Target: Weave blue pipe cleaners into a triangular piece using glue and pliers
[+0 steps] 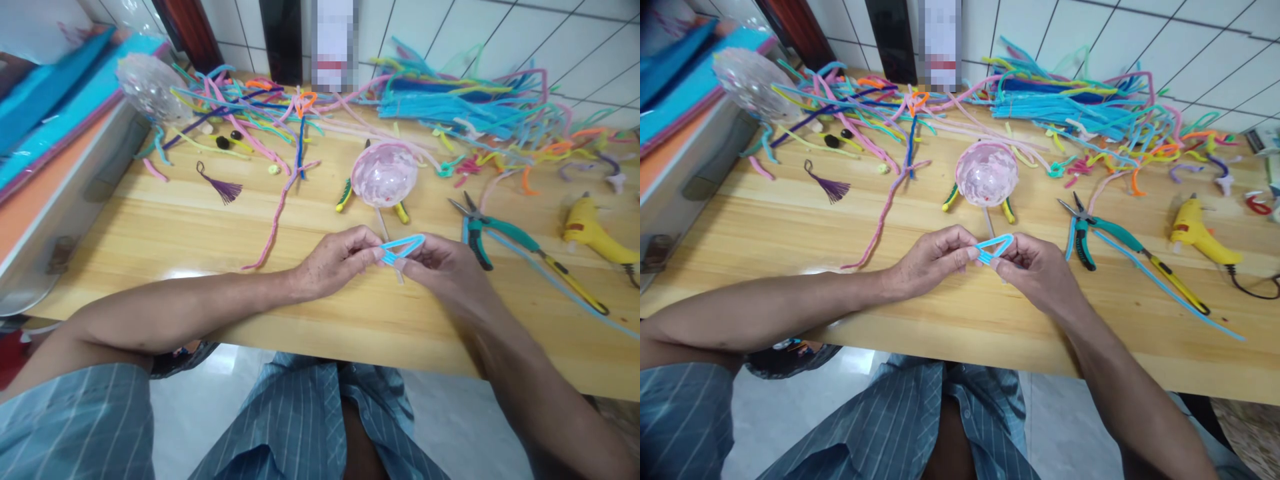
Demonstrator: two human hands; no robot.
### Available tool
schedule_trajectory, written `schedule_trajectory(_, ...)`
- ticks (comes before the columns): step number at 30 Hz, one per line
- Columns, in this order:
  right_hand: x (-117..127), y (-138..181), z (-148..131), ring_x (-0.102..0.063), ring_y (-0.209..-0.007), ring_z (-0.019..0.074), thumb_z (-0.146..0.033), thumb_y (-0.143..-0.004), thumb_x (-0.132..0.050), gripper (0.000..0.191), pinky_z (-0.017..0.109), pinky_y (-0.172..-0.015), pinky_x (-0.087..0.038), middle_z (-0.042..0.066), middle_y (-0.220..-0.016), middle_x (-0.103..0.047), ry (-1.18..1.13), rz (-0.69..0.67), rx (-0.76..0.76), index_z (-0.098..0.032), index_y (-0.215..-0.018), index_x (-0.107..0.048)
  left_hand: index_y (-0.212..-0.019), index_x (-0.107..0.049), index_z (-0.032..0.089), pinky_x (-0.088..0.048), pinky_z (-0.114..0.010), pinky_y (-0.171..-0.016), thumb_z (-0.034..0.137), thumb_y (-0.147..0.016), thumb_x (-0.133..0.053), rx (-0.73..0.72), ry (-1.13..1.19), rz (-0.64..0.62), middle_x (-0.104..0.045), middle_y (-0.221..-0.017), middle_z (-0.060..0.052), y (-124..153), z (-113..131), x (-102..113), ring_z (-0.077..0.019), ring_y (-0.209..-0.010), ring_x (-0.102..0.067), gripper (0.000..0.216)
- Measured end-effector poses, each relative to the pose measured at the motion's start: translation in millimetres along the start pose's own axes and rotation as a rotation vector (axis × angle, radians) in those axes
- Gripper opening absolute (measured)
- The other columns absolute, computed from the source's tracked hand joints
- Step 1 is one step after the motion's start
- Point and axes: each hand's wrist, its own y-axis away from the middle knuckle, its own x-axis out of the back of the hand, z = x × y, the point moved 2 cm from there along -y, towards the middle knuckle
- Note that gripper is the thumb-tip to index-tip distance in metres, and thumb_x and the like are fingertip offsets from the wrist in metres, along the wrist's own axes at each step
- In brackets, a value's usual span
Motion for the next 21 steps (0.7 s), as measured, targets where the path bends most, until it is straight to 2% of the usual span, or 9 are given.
schedule_trajectory(8,-1.4,0.3,1.9,-0.051,-0.059,0.0119,-0.051,-0.079,-0.084,0.030,0.026,-0.054,-0.040,-0.002,-0.068,-0.064,-0.007,0.018,-0.010,-0.022,-0.080,-0.074,-0.096,-0.066,0.016,-0.047,-0.026,-0.071,0.048,-0.099,-0.065,0.006,0.009,-0.007,-0.068,-0.088,-0.002,-0.3,2.0,0.9,-0.0110,-0.075,-0.056,0.032)
schedule_trajectory(14,-1.7,-3.4,1.7,-0.057,-0.060,0.0147,-0.052,-0.075,-0.086,0.030,0.029,-0.057,-0.047,-0.001,-0.069,-0.068,-0.087,0.028,-0.036,-0.025,-0.082,-0.076,-0.104,-0.063,0.017,-0.040,-0.024,-0.064,0.052,-0.090,-0.076,0.059,0.105,0.000,-0.057,-0.078,0.003,-1.6,-1.5,-1.2,-0.0096,-0.069,-0.049,0.040)
schedule_trajectory(17,0.4,-5.7,3.2,-0.062,-0.066,0.0176,-0.051,-0.076,-0.086,0.028,0.031,-0.062,-0.051,0.000,-0.073,-0.071,-0.114,0.042,-0.059,-0.026,-0.080,-0.077,-0.108,-0.060,0.017,-0.041,-0.025,-0.066,0.050,-0.087,-0.079,0.088,0.147,-0.003,-0.058,-0.080,0.004,-2.7,-0.6,-2.3,-0.0093,-0.070,-0.050,0.044)
schedule_trajectory(21,3.2,-8.2,4.3,-0.069,-0.077,0.0211,-0.052,-0.073,-0.087,0.029,0.034,-0.072,-0.055,0.002,-0.082,-0.077,-0.137,0.054,-0.095,-0.026,-0.081,-0.078,-0.102,-0.060,0.017,-0.041,-0.025,-0.067,0.051,-0.085,-0.080,0.112,0.175,-0.008,-0.059,-0.080,0.004,-4.0,3.3,-2.6,-0.0089,-0.071,-0.050,0.043)
